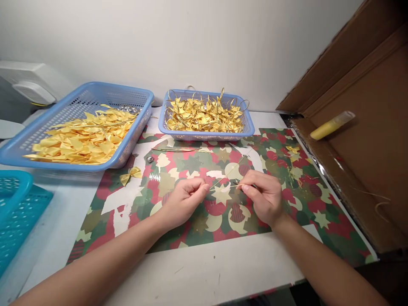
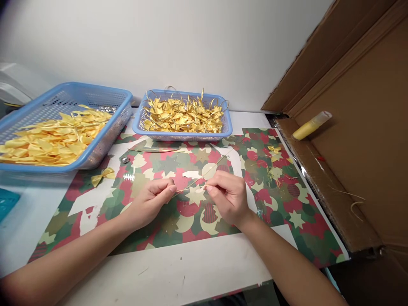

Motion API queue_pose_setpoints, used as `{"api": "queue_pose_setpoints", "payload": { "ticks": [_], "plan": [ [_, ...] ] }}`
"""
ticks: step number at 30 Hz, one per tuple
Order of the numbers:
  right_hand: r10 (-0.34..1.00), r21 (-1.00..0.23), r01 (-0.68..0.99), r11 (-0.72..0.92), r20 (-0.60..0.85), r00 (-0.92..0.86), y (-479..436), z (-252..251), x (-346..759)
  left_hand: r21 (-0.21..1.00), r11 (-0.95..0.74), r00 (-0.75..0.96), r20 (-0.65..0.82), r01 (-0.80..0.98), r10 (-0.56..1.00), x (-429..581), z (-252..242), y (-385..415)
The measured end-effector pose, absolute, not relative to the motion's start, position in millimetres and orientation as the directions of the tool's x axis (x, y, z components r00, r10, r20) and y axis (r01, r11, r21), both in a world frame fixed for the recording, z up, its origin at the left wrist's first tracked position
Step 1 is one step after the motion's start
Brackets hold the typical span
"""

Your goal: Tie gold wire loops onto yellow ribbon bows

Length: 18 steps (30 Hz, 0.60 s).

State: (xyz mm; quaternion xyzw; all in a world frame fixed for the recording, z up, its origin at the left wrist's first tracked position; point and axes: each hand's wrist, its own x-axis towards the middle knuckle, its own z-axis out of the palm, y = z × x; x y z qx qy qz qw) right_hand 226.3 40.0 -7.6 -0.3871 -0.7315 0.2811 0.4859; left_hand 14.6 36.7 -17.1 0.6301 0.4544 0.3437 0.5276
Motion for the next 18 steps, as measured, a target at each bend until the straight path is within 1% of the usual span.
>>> {"api": "queue_pose_setpoints", "payload": {
  "ticks": [2, 4, 7, 8, 10, 11, 12, 13, 14, 16, 18],
  "plan": [
    [0.841, -0.793, 0.284, 0.539, 0.490, -0.230, 40.3, -7.9, 226.6, 0.985, -0.034, 0.376, -0.033, 0.171, 0.926, 12.3, -19.7, 36.3],
    [0.836, -0.796, 0.265, 0.545, 0.490, -0.249, 39.6, -8.6, 225.8, 0.990, -0.081, 0.441, 0.023, 0.112, 0.897, 10.2, -22.1, 34.6],
    [0.822, -0.794, 0.235, 0.561, 0.501, -0.272, 38.1, -9.7, 224.5, 0.962, -0.270, 0.578, 0.202, 0.034, 0.791, 9.7, -23.4, 29.5],
    [0.817, -0.792, 0.225, 0.567, 0.506, -0.276, 37.7, -10.0, 224.3, 0.934, -0.357, 0.579, 0.278, 0.024, 0.766, 10.6, -23.2, 27.3],
    [0.806, -0.787, 0.210, 0.580, 0.519, -0.284, 37.3, -10.6, 224.2, 0.855, -0.516, 0.503, 0.426, 0.049, 0.752, 13.9, -21.7, 23.1],
    [0.801, -0.783, 0.205, 0.587, 0.525, -0.289, 37.1, -10.8, 224.1, 0.819, -0.569, 0.451, 0.481, 0.076, 0.752, 16.1, -20.6, 21.0],
    [0.795, -0.779, 0.203, 0.594, 0.531, -0.293, 36.7, -10.9, 223.8, 0.801, -0.590, 0.413, 0.506, 0.100, 0.757, 18.7, -19.3, 19.1],
    [0.790, -0.774, 0.202, 0.601, 0.536, -0.297, 36.2, -11.0, 223.3, 0.813, -0.572, 0.402, 0.489, 0.111, 0.774, 21.4, -18.0, 17.2],
    [0.786, -0.769, 0.203, 0.606, 0.540, -0.303, 35.7, -11.1, 222.6, 0.854, -0.510, 0.419, 0.430, 0.097, 0.800, 24.3, -16.5, 15.5],
    [0.775, -0.757, 0.207, 0.620, 0.548, -0.316, 34.9, -10.9, 220.5, 0.963, -0.269, 0.492, 0.221, 0.027, 0.842, 29.6, -14.2, 12.7],
    [0.769, -0.743, 0.232, 0.628, 0.546, -0.333, 36.3, -9.9, 219.1, 1.000, 0.002, 0.545, 0.010, -0.022, 0.838, 33.3, -13.2, 10.9]
  ]
}}
